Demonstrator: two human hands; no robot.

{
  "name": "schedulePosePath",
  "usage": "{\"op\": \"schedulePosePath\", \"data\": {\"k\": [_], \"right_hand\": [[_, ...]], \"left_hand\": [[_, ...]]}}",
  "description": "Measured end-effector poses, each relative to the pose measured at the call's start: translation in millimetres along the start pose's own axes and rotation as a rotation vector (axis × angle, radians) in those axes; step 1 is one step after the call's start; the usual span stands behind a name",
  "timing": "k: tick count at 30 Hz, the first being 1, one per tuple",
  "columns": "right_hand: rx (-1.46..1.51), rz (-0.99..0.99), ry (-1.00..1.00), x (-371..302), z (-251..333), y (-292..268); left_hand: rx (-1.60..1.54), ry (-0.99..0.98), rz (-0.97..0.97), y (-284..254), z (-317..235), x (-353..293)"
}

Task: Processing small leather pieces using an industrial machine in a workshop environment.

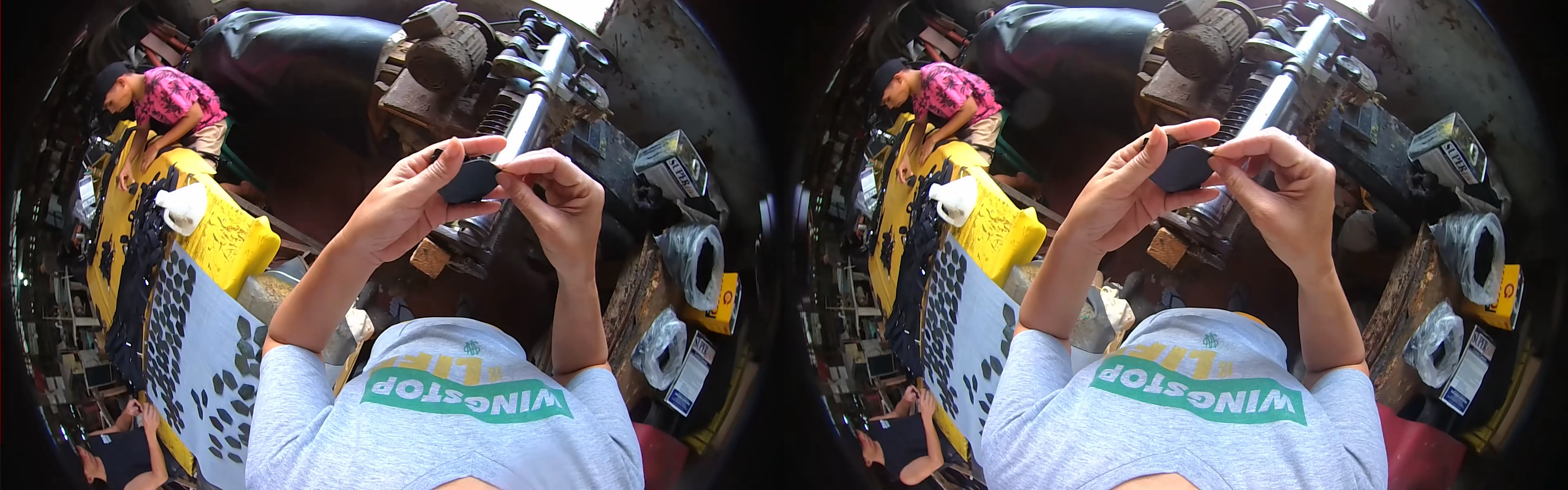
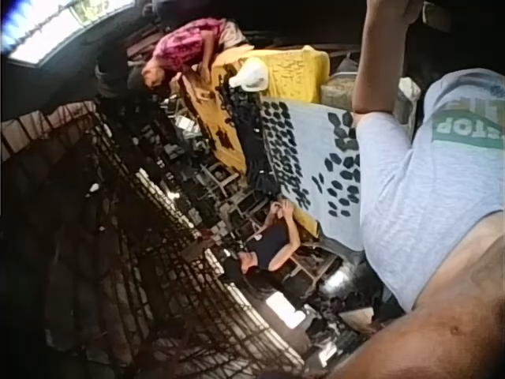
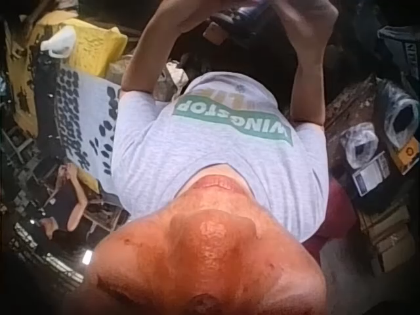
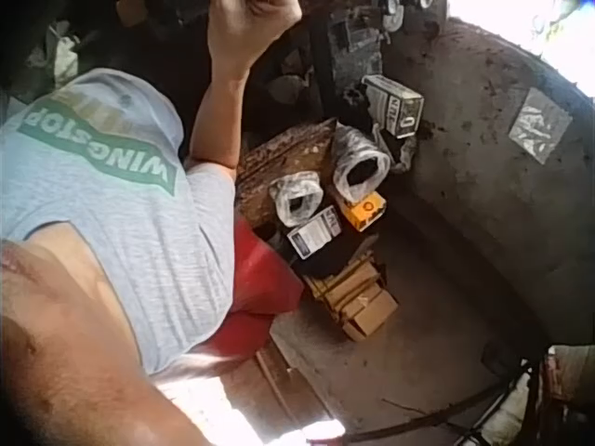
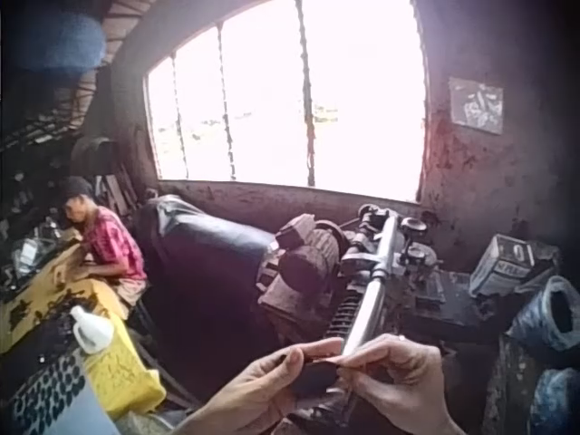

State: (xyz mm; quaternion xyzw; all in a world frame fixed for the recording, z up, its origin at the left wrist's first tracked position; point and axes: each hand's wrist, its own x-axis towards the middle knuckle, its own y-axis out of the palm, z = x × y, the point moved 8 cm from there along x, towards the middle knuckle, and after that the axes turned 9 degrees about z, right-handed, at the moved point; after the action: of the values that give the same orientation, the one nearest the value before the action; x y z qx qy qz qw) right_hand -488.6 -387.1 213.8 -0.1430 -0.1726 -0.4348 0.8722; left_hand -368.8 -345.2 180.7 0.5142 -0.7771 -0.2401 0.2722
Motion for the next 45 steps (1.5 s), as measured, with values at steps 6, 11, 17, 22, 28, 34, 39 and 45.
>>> {"op": "schedulePosePath", "data": {"k": [6,11,17,22,28,34,39,45], "right_hand": [[0.281,-0.321,0.116,-37.0,-29.7,-61.3],[0.488,-0.44,0.426,-89.2,-87.0,-79.2],[0.507,-0.405,0.499,-90.1,-110.4,-53.2],[0.455,-0.364,0.456,-74.0,-115.0,-35.6],[0.14,-0.415,0.347,-72.5,-97.4,-43.1],[0.129,-0.464,0.359,-90.1,-99.2,-63.1],[0.138,-0.487,0.353,-95.9,-94.6,-67.5],[0.125,-0.506,0.323,-94.7,-86.2,-74.3]], "left_hand": [[-0.165,-0.063,-0.168,-30.1,13.0,9.1],[-0.354,0.071,-0.306,-74.2,1.7,-2.4],[-0.366,0.111,-0.46,-105.9,4.7,-8.7],[0.229,0.028,-0.391,-108.5,1.3,-10.4],[0.985,0.081,-0.068,-90.3,-4.7,-1.1],[0.955,0.149,0.024,-97.5,5.8,9.0],[0.994,0.162,0.048,-100.4,7.4,14.9],[0.533,-0.053,-0.278,-135.3,9.6,-6.0]]}}
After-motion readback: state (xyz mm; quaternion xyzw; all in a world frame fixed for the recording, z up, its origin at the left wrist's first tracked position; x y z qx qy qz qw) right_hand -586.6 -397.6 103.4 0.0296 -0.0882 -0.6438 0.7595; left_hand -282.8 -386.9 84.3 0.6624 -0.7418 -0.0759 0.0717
